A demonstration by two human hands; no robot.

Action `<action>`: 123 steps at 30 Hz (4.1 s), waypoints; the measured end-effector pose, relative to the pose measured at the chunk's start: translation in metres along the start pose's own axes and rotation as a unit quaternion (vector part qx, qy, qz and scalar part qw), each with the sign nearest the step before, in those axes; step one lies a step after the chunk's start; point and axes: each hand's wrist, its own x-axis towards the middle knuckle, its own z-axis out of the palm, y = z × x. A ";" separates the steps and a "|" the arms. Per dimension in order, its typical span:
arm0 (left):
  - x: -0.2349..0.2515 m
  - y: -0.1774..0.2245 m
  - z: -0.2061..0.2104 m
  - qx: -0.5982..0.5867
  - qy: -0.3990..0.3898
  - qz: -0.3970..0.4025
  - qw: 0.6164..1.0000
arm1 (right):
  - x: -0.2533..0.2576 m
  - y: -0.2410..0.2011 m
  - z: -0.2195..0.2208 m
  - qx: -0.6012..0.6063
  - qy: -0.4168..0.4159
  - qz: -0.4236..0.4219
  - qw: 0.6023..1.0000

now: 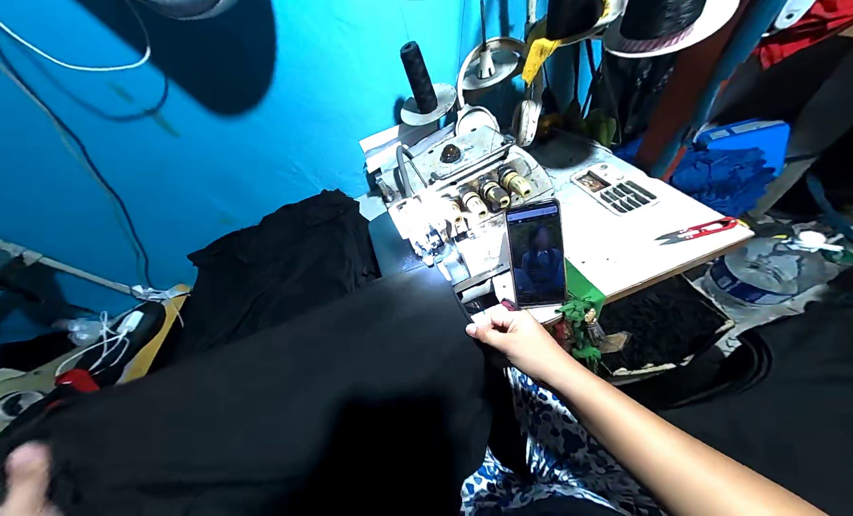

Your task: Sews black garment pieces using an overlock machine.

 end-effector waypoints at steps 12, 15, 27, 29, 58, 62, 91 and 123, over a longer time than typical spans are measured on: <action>-0.111 0.050 0.242 0.066 -0.303 0.356 0.881 | -0.005 -0.006 0.003 -0.002 -0.025 0.041 0.999; -0.131 0.050 0.268 0.098 -0.288 0.362 0.881 | -0.005 -0.007 0.001 -0.002 -0.029 0.041 0.999; -0.129 0.052 0.270 0.120 -0.272 0.359 0.885 | 0.001 -0.010 0.000 0.005 -0.036 0.021 0.999; -0.127 0.053 0.271 0.125 -0.273 0.361 0.883 | 0.003 -0.012 0.000 0.007 -0.038 0.020 0.999; -0.028 0.084 0.297 -0.381 -0.248 -0.036 0.890 | 0.022 -0.001 0.001 0.030 -0.066 0.010 0.997; -0.011 0.079 0.295 -0.061 -0.353 0.155 0.921 | 0.024 0.000 0.001 0.036 -0.073 0.009 0.997; -0.073 0.056 0.256 0.167 -0.179 0.320 0.915 | 0.051 -0.030 0.049 -0.246 0.155 -0.301 0.908; -0.039 0.103 0.303 0.140 -0.336 0.111 0.925 | 0.078 -0.028 0.069 -0.146 0.182 -0.310 0.922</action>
